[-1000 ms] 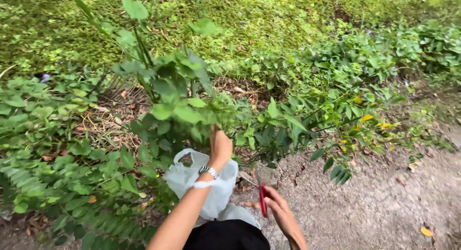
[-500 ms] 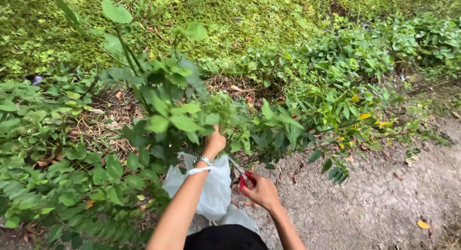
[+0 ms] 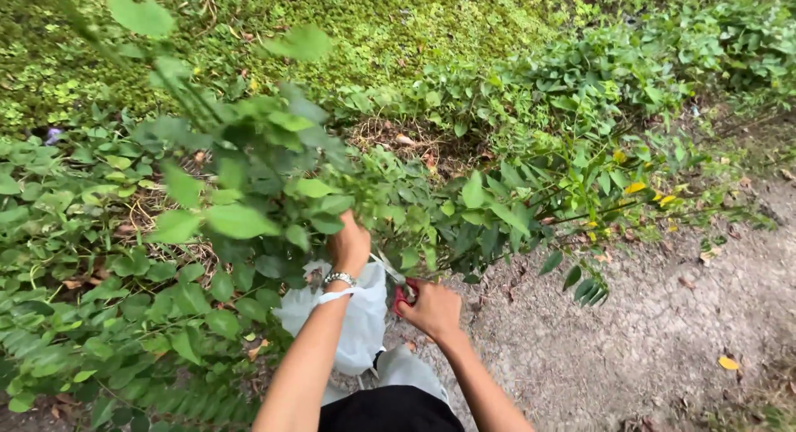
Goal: Pruning leaves from a bush using scissors and placing them into a white plastic bag.
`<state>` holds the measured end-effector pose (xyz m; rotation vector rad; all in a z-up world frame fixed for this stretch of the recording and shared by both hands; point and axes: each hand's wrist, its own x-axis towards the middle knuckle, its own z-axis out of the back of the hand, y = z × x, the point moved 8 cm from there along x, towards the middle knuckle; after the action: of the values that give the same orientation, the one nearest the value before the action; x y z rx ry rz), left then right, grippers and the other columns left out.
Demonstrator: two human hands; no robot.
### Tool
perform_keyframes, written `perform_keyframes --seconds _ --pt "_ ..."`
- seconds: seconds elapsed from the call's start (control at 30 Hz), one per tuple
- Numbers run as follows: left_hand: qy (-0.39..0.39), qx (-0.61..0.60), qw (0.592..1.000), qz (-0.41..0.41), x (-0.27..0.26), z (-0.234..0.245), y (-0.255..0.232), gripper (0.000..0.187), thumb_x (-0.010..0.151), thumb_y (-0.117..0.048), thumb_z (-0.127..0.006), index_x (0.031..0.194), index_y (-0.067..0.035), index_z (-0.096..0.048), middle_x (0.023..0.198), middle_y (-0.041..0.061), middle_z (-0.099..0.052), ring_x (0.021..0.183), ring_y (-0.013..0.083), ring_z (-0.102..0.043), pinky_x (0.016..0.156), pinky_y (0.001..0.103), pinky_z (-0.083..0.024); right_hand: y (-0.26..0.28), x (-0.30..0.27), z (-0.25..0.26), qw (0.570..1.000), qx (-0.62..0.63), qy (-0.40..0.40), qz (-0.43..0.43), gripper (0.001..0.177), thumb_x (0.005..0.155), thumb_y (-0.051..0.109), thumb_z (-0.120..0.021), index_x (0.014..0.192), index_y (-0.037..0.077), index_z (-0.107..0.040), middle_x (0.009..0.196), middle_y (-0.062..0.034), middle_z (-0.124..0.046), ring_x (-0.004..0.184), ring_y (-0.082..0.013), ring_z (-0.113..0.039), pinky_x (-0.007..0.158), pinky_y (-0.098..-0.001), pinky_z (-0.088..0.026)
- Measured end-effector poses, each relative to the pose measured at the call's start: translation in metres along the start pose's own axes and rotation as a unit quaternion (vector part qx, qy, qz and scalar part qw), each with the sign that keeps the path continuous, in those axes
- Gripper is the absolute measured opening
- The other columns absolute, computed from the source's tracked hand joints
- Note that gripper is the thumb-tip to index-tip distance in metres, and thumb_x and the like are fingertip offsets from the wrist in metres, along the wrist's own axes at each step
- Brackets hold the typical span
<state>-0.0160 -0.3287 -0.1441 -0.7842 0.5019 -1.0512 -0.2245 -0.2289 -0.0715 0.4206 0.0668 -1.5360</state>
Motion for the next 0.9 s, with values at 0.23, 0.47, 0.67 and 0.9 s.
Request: perform_keyframes --seconds 0.23,0.47,0.67,0.9 --pt "0.000 -0.009 1.000 0.025 0.001 0.030 0.006 0.014 0.085 -0.008 -0.064 0.097 -0.001 -0.069 0.089 0.028 -0.069 0.086 0.0491 -0.066 0.073 0.056 -0.050 0.018 0.026 -0.032 0.999 -0.034 -0.030 0.021 0.045 0.080 0.055 -0.069 0.090 0.012 -0.075 0.079 -0.0156 -0.074 0.074 -0.0348 -0.073 0.068 -0.0478 -0.057" --pt "0.020 -0.015 1.000 0.012 -0.004 0.043 -0.010 0.011 0.083 -0.007 -0.068 0.091 0.000 -0.068 0.086 0.028 -0.069 0.083 0.0486 -0.066 0.071 0.055 -0.050 0.041 0.038 -0.032 0.981 0.046 -0.176 0.069 0.040 0.083 0.049 -0.070 0.094 0.011 -0.073 0.080 -0.0157 -0.074 0.069 -0.0399 -0.070 0.063 -0.0512 -0.056" --pt "0.044 -0.016 0.999 0.019 -0.005 0.045 -0.014 0.011 0.083 -0.006 -0.066 0.091 0.002 -0.065 0.086 0.028 -0.068 0.082 0.0485 -0.066 0.070 0.055 -0.050 0.041 0.042 -0.032 0.988 0.046 -0.139 0.053 0.043 0.084 0.049 -0.071 0.095 0.007 -0.074 0.082 -0.0198 -0.072 0.072 -0.0425 -0.070 0.061 -0.0527 -0.056" --pt "0.025 -0.027 0.999 -0.022 -0.006 0.041 -0.011 0.013 0.083 -0.006 -0.066 0.094 0.001 -0.066 0.091 0.029 -0.069 0.088 0.0490 -0.065 0.074 0.055 -0.050 0.027 0.051 -0.067 0.994 -0.009 -0.099 0.048 0.035 0.084 0.041 -0.069 0.081 0.006 -0.076 0.076 -0.0186 -0.071 0.071 -0.0394 -0.071 0.065 -0.0506 -0.056"
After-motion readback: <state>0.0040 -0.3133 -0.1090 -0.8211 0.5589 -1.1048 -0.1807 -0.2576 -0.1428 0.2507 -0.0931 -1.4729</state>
